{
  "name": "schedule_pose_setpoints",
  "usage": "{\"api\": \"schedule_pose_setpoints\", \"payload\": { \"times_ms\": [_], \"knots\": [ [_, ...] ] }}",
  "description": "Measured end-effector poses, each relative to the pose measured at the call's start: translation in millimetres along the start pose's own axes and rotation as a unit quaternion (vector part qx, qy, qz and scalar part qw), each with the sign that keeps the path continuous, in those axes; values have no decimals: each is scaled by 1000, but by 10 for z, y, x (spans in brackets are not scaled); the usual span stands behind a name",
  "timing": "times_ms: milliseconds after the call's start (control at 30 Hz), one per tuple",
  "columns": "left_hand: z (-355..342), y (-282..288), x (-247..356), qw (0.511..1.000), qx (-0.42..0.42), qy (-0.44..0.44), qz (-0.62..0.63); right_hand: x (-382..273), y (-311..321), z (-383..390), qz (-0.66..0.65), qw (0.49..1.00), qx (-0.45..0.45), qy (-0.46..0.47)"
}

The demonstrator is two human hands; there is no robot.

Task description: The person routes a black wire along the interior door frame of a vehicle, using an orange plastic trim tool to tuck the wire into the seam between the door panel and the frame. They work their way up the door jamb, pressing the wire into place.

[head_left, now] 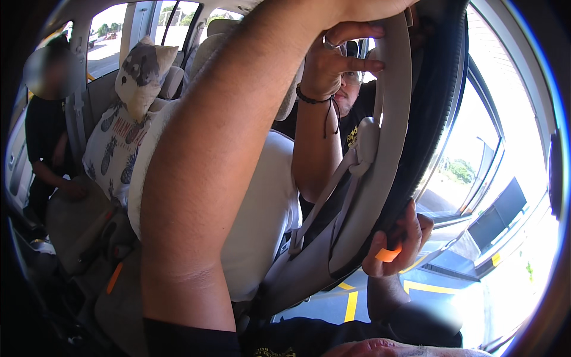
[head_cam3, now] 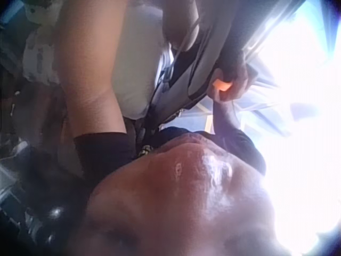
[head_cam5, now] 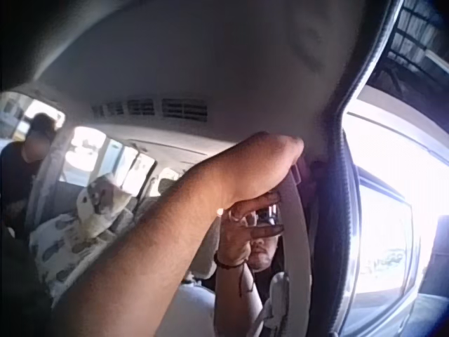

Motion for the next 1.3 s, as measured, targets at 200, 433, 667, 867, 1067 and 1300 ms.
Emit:
{"api": "schedule_pose_setpoints", "payload": {
  "times_ms": [200, 433, 667, 867, 1067, 1300],
  "knots": [
    [19, 209, 72, 956, -17, -211, -204, -106, -70, -29, -42, 999, 15, -5],
    [-58, 105, 194, 946, -53, -179, -264, -67, -22, -5, -35, 999, -4, -15],
    [-102, 33, 359, 962, -72, -98, -243, -56, -33, -49, -40, 999, -5, -6],
    [-125, 27, 459, 969, -78, -34, -231, -74, -30, -75, -36, 999, -10, 2],
    [-107, 50, 512, 971, -75, 22, -225, -58, 1, -71, -64, 998, -26, -8],
    [-24, 51, 446, 974, -68, -16, -214, -80, -29, -55, -48, 999, -19, -3]
  ]
}}
Point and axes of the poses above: each hand's wrist, its own z-axis away from the middle knuckle, its own y-axis out of the back of the hand, x = y × z, the point moved 2 cm from there along -z, towards the middle knuckle, and after that the axes turned 13 degrees about z, right-handed, at the moved point
